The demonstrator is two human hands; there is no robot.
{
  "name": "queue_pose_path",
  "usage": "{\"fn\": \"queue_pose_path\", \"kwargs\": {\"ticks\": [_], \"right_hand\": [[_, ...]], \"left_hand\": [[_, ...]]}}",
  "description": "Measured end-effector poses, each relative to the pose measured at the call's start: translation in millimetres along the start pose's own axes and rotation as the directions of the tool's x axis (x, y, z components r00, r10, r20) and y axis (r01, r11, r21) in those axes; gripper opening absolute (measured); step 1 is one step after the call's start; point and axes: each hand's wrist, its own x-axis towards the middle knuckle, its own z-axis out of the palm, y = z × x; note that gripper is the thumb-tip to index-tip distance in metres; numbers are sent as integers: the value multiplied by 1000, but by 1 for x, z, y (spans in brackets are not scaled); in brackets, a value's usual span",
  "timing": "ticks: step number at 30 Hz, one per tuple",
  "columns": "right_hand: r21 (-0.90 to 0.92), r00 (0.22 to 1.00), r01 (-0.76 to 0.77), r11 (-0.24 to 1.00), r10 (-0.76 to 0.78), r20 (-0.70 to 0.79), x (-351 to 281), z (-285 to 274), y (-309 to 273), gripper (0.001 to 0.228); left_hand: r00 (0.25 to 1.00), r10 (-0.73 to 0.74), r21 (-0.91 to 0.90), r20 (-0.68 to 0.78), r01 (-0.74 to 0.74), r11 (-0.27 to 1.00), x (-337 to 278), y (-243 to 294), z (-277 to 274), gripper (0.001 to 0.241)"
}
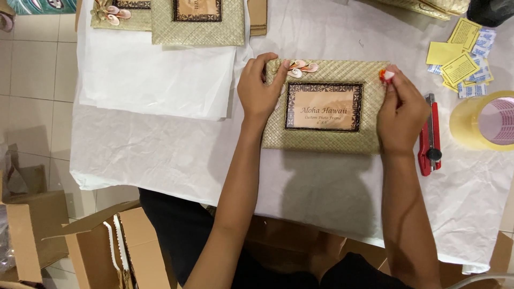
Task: Decorating woven photo frames by manually attaching artificial flowers and ribbons.
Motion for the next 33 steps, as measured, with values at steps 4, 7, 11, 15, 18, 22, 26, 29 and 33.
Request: {"fn": "queue_pose_path", "kwargs": {"ticks": [4, 7, 11, 15, 18, 22, 26, 29, 33], "right_hand": [[31, 994, 24, 999, -20, -109, 4, -7, -20, 29], [-26, 944, -180, 983, 180, 278, 8, -5, -31, 50], [-54, 896, -193, 980, 199, 397, 6, -2, -27, 49], [-112, 877, -251, 962, 275, 395, 8, -1, -33, 52], [-122, 880, -266, 956, 293, 374, 7, 0, -32, 54], [-118, 893, -269, 956, 293, 342, 8, -2, -35, 55], [-128, 894, -295, 947, 320, 313, 6, -3, -31, 55], [-183, 902, -283, 942, 326, 285, 3, -3, -18, 56], [-88, 948, -220, 972, 234, 216, 0, -3, -14, 55]], "left_hand": [[1000, -18, -7, 10, 18, 1000, -1, 3, -2, 40], [1000, -23, -9, 9, 23, 1000, -1, 3, -1, 37], [1000, 8, -18, 9, -8, 1000, -1, 5, -3, 37], [1000, -10, -7, 15, 10, 1000, -1, 5, -3, 41], [1000, -7, 4, 21, 7, 1000, -1, 4, -3, 41], [1000, 5, -2, 18, -5, 1000, -1, 6, -3, 40], [1000, 2, 5, 16, -2, 1000, -2, 6, -3, 39], [1000, 7, 6, 4, -7, 1000, -2, 6, -3, 38], [1000, 11, -7, 12, -11, 1000, -2, 6, -4, 39]]}}
